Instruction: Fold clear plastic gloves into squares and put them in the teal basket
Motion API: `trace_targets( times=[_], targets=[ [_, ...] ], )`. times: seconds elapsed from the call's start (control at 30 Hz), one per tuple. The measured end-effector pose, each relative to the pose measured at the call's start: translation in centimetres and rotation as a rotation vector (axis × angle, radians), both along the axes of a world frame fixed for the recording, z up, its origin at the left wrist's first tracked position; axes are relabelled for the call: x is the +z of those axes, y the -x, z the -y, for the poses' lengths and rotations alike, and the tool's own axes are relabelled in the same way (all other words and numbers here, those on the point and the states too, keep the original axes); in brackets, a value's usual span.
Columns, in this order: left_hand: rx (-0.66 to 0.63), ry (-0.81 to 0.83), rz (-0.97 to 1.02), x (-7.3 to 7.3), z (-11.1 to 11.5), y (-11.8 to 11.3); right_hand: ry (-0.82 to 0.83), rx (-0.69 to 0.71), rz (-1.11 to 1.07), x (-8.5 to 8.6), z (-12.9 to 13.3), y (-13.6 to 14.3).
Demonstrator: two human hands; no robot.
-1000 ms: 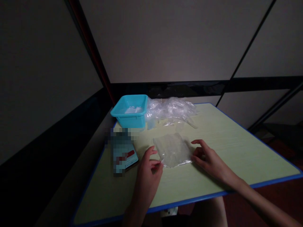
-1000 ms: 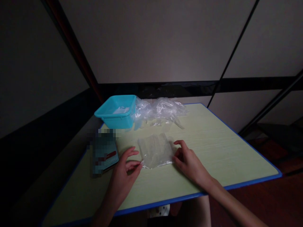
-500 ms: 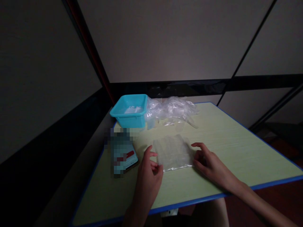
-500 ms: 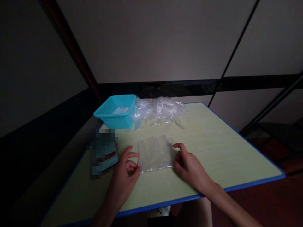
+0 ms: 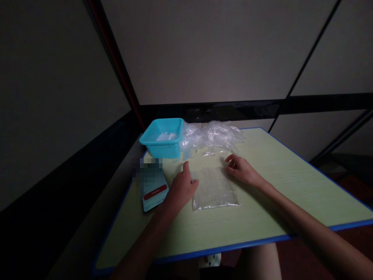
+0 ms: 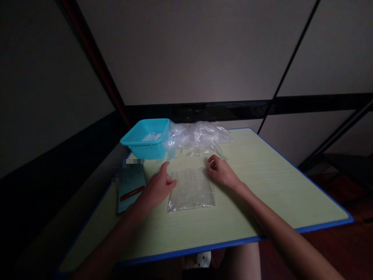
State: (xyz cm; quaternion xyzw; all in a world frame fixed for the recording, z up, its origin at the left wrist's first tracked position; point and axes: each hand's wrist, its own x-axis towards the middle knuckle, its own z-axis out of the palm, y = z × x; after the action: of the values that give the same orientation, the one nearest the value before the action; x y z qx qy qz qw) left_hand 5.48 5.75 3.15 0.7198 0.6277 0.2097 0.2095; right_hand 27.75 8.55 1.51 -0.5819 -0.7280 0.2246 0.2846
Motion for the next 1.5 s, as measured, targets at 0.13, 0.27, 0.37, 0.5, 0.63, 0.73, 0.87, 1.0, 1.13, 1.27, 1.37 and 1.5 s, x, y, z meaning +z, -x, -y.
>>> trace_targets(
  times=[0.13, 0.27, 0.37, 0.5, 0.63, 0.73, 0.87, 1.0, 1.13, 1.27, 1.37, 1.5],
  targets=[
    [0.009, -0.027, -0.048, 0.1, -1.1, -0.6, -0.012, -0.017, 0.058, -0.5, -1.4, 0.3],
    [0.001, -0.054, -0.049, -0.4, -1.9, -1.2, -0.023, -0.034, 0.106, -0.9, -1.6, 0.8],
    [-0.01, -0.072, -0.015, -1.0, -2.1, -1.4, -0.041, -0.054, 0.114, -1.2, -1.4, 1.1],
    [-0.013, -0.089, 0.084, -1.4, -2.4, -1.0, -0.052, -0.04, 0.067, -1.3, -1.2, 1.2],
    [-0.008, -0.073, 0.226, -1.6, -2.8, -0.4, -0.054, -0.002, -0.025, -1.0, -0.8, 0.9],
    [-0.003, -0.044, 0.316, -1.8, -3.2, 0.0, -0.055, 0.011, -0.097, -0.8, -0.6, 0.8],
    [0.016, -0.062, 0.339, -2.0, -3.2, -0.2, -0.06, 0.019, -0.162, -0.8, -0.4, 0.8],
    [0.011, -0.11, 0.296, -2.1, -2.7, -0.8, -0.067, 0.019, -0.175, -0.8, -0.2, 0.8],
    [0.017, -0.125, 0.284, -2.0, -2.3, -1.3, -0.068, 0.018, -0.172, -0.9, 0.0, 0.9],
    [0.025, -0.08, 0.344, -2.0, -2.7, -1.1, -0.073, 0.018, -0.155, -0.7, 0.2, 0.9],
    [0.03, -0.031, 0.403, -2.0, -3.1, -0.9, -0.079, 0.016, -0.138, -0.7, 0.3, 0.8],
    [0.074, -0.052, 0.424, -1.8, -3.1, -1.0, -0.084, 0.011, -0.105, -0.8, 0.2, 0.7]
  ],
)
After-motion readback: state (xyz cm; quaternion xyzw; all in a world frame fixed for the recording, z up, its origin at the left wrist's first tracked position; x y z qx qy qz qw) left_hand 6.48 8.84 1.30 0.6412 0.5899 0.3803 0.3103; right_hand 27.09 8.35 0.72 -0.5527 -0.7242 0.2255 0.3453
